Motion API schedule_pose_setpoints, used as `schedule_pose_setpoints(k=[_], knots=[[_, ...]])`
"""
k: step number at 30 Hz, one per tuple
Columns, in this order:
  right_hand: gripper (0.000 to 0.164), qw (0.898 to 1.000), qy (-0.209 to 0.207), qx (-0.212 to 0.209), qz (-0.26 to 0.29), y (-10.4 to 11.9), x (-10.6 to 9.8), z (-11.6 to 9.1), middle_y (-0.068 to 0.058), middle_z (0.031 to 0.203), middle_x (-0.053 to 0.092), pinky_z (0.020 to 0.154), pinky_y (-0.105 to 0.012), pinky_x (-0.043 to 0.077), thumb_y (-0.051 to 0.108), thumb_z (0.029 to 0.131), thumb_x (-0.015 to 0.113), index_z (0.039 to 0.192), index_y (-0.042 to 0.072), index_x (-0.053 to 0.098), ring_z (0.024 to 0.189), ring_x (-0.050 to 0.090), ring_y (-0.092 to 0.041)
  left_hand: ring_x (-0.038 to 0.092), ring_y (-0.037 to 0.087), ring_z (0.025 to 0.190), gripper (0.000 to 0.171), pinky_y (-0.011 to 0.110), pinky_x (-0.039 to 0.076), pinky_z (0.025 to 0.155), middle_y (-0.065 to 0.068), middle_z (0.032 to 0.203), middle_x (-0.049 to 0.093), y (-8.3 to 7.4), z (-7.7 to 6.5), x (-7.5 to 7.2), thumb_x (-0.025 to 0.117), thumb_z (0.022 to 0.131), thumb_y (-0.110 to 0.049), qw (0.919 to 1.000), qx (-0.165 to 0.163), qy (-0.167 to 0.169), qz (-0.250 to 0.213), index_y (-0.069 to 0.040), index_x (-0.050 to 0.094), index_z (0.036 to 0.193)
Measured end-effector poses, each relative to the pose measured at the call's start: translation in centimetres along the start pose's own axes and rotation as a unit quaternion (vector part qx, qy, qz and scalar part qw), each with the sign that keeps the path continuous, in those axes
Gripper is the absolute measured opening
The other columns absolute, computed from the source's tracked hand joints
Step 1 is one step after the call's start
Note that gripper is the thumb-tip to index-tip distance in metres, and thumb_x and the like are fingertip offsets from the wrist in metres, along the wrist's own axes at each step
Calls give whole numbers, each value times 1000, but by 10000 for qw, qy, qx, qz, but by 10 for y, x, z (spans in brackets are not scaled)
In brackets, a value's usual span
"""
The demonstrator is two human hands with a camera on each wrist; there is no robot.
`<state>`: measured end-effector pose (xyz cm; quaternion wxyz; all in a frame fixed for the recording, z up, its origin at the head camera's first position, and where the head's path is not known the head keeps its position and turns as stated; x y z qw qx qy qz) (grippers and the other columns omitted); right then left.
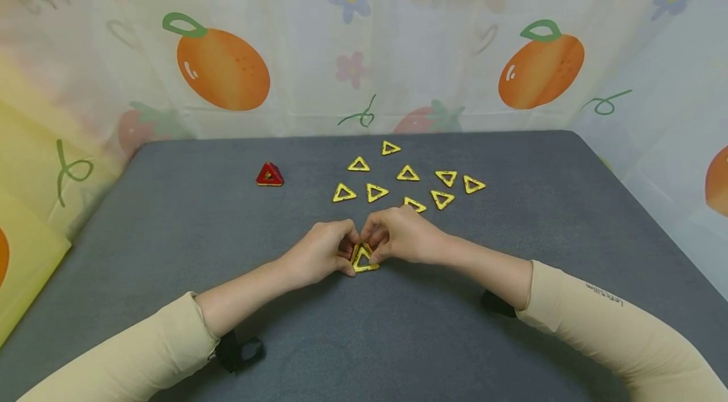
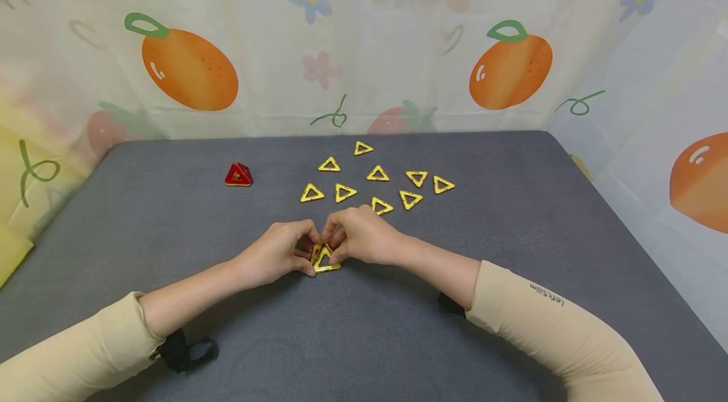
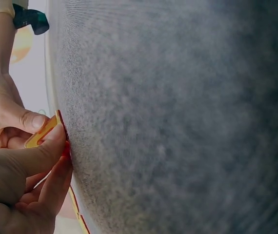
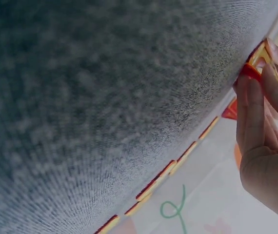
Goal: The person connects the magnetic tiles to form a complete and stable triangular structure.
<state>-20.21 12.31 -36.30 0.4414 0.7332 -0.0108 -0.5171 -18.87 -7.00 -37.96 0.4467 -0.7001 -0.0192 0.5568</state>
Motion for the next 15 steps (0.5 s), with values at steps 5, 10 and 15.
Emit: schedule_pose_setpoints(k=[5,10,15], knots=[[30,9998,-74,-26,-203,0,2,0,-3,93,79,68,-17,55,15,75,85,101,12,69,85,74,-9,65,11,80,36,19,53,67,6,89,67,-3,-1,1,87,70,-10,9997,116,-40,204,-6,61,94],[29,9994,-106,-69,-335,0,3,0,-3,92,78,68,-17,55,15,75,85,99,13,68,83,74,-9,61,9,76,34,17,50,63,4,87,65,-6,-2,2,86,71,-9,9989,153,-29,444,-6,61,95],[29,9989,-170,-95,-416,-1,4,1,-2,90,78,67,-16,54,16,74,86,96,13,67,81,73,-7,53,8,69,35,17,44,57,3,81,60,-9,-2,4,85,72,-9,9970,249,-21,733,-7,57,92]])
Point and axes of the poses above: each hand's wrist, its own z-axis towards the middle knuckle, its own x-axis out of the palm, y = z × x, the point moved 1 cm from there along z, towards the middle knuckle
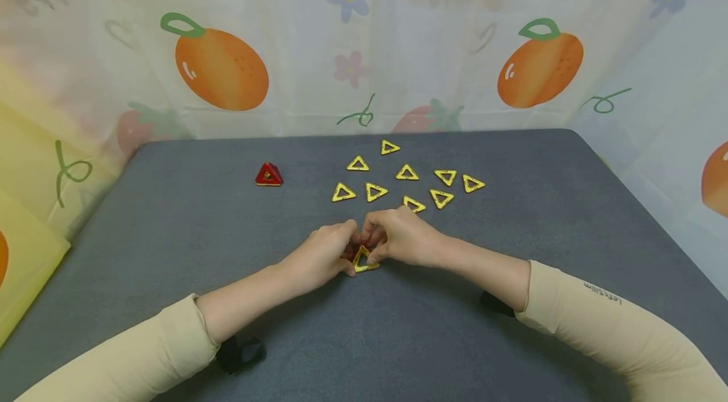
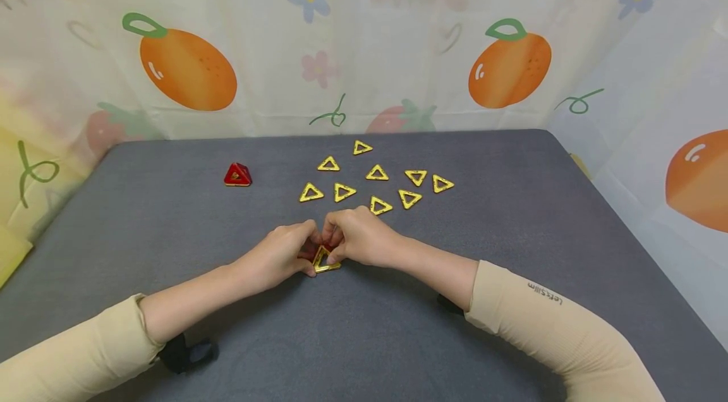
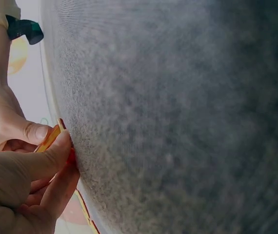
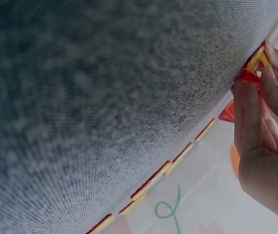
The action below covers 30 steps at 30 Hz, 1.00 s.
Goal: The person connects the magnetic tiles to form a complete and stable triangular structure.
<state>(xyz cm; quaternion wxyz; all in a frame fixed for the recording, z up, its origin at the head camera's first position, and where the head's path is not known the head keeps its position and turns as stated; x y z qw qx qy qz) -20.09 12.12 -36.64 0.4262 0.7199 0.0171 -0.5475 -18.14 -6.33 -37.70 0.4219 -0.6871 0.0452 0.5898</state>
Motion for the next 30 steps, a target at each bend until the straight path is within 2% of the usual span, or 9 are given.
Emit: schedule_pose_setpoints(k=[5,11,22,30], knots=[[29,10000,-4,-24,47,-1,0,0,-2,88,78,65,-16,53,15,74,86,94,12,67,77,72,-4,52,9,69,36,17,43,57,2,80,58,1,0,1,86,71,-8,9999,137,-68,68,-8,55,88],[29,9999,20,-61,113,-1,0,1,-2,88,77,65,-16,54,15,74,86,95,12,67,77,71,-4,58,10,75,36,16,47,61,3,86,62,3,0,0,86,70,-7,9998,174,-116,-47,-8,56,90],[28,9999,97,94,83,0,-3,-1,0,91,77,68,-17,54,18,75,85,97,14,68,80,71,-5,64,12,81,37,18,52,66,5,92,64,4,0,0,86,70,-7,9996,100,-92,-237,-7,57,92],[27,9992,194,44,359,-1,-11,-2,-2,96,77,69,-18,55,18,77,84,100,12,70,81,72,-5,65,13,82,37,19,53,67,6,93,64,4,0,0,85,71,-6,9994,6,-8,-337,-6,57,96]])
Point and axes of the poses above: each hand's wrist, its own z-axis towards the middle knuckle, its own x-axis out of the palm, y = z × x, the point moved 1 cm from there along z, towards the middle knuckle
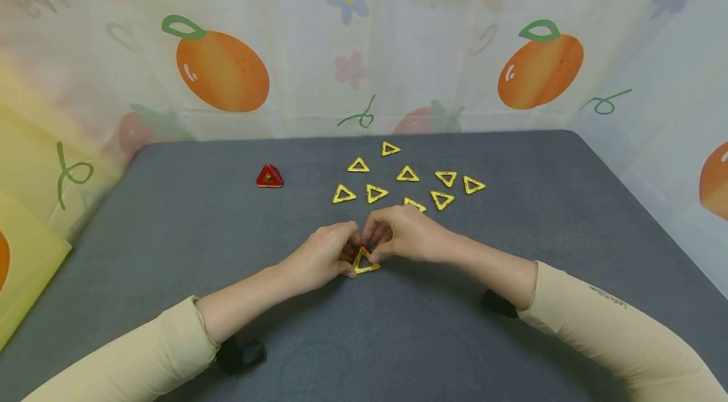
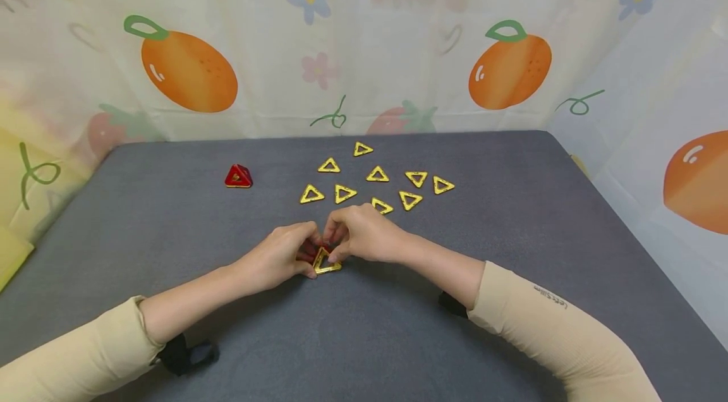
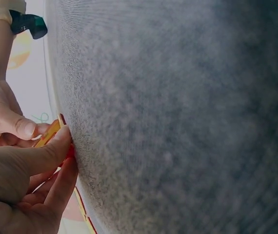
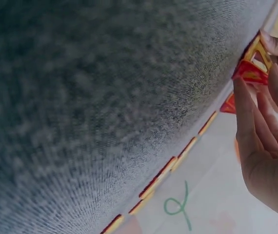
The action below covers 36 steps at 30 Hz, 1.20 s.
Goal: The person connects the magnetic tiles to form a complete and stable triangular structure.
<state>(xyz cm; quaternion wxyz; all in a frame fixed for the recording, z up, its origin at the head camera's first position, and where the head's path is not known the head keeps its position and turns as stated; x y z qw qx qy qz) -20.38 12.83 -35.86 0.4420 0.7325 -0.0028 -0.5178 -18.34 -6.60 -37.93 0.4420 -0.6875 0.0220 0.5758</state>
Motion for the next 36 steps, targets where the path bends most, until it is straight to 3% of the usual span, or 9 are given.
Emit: schedule_pose_setpoints(k=[11,18,25,36], knots=[[30,9984,-505,267,48,-4,-31,-5,-5,104,76,75,-25,58,20,78,83,105,11,72,87,73,-10,66,13,83,36,21,55,69,8,94,65,0,0,-2,84,73,-6,9997,-150,83,-161,-5,58,98],[30,9932,-949,674,-78,-13,-57,-13,-6,108,76,77,-31,57,22,81,81,108,14,71,91,72,-14,67,15,86,36,21,56,70,9,97,65,0,0,-1,84,74,-5,9993,-211,116,-279,-5,58,99],[26,9857,-1416,898,-166,-35,-81,-25,-4,108,75,75,-34,53,21,83,80,108,18,71,93,69,-16,67,17,89,37,20,56,72,10,100,65,0,-1,-1,83,74,-3,9990,-175,136,-384,-4,58,100],[30,9698,-1874,1558,-63,-84,-108,-40,-10,110,73,79,-39,55,20,88,75,116,10,70,97,69,-24,67,17,89,37,19,56,72,11,99,66,0,-2,0,83,73,-1,9991,-81,84,-418,-3,58,100]])
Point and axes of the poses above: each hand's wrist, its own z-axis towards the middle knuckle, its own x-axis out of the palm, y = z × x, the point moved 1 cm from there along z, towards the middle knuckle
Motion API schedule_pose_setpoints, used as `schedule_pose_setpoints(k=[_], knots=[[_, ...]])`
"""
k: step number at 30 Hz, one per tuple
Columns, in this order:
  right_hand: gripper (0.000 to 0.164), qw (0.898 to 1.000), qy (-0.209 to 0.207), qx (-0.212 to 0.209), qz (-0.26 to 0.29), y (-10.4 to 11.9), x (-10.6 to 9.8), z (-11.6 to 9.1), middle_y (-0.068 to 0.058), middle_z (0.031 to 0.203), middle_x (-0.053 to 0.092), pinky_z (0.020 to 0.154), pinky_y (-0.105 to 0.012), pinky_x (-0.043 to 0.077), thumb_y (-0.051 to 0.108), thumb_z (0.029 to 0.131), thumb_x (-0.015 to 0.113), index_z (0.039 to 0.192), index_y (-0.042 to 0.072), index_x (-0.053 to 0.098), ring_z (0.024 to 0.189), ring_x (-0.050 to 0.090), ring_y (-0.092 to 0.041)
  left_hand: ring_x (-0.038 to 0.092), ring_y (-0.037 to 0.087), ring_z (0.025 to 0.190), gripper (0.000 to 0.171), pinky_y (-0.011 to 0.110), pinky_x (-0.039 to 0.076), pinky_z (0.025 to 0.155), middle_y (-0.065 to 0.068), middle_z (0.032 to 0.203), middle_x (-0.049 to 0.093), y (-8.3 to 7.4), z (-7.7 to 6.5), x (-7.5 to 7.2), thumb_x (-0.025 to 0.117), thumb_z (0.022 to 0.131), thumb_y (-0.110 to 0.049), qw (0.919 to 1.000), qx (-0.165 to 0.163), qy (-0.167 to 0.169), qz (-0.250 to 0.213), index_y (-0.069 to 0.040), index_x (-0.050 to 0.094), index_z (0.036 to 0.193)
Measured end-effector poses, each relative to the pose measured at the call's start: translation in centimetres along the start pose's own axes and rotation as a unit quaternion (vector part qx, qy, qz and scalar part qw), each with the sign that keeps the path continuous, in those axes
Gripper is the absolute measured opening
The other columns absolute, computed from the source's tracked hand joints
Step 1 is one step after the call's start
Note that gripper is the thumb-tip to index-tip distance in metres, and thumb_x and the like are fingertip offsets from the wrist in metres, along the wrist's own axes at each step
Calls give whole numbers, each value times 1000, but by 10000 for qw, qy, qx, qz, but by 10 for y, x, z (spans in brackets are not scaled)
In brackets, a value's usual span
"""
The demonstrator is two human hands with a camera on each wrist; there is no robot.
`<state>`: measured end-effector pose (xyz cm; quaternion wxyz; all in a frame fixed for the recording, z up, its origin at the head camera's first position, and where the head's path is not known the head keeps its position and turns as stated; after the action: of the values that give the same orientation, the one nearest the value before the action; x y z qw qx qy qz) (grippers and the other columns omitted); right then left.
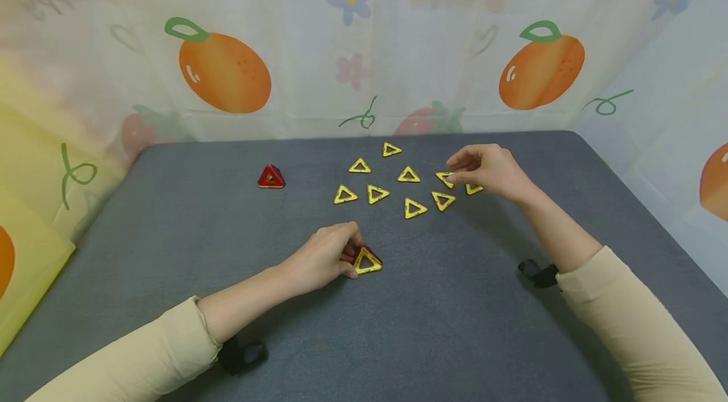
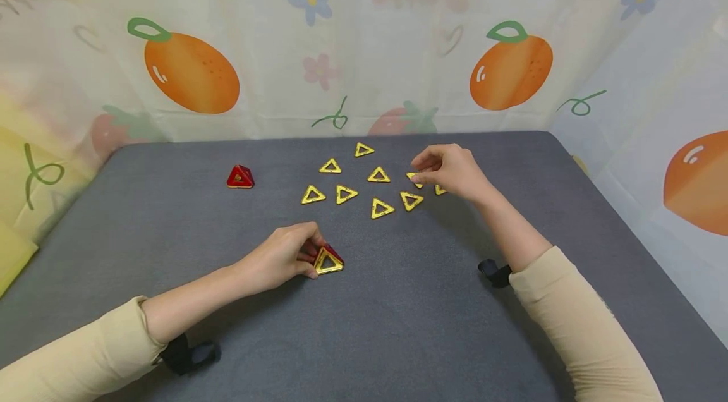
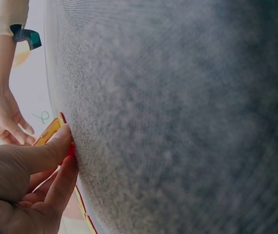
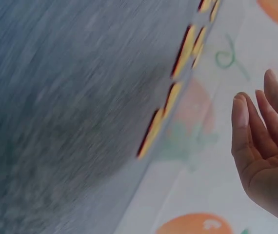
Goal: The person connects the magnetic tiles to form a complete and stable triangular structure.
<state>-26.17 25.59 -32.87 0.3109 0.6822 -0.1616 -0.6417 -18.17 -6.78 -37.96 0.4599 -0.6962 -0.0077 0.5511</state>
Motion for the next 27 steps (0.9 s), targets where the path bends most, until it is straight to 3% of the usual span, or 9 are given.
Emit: schedule_pose_setpoints(k=[12,22,27], knots=[[43,9984,408,370,-158,-46,-18,6,-23,126,63,89,-46,55,21,94,68,132,1,58,110,63,-34,67,16,89,36,19,56,72,10,100,66,2,1,0,83,74,-3,10000,-37,60,-13,-4,58,100],[43,9942,819,454,-531,-56,-14,10,-25,125,60,81,-40,57,22,93,69,132,5,58,100,66,-31,67,17,90,36,20,56,72,10,100,66,1,1,0,83,74,-3,9999,-69,66,44,-4,58,100],[44,9907,999,277,-880,-59,-7,13,-29,127,60,82,-44,54,21,94,68,133,6,57,104,65,-36,67,16,90,36,20,56,73,10,100,65,1,1,0,83,74,-3,9999,-101,88,18,-4,58,100]])
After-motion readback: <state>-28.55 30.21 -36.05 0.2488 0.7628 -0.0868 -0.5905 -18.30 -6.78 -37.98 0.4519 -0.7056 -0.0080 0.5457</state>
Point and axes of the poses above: each hand's wrist, its own z-axis towards the middle knuckle, its own x-axis out of the palm, y = z × x, the point moved 1 cm from there along z, towards the middle knuckle
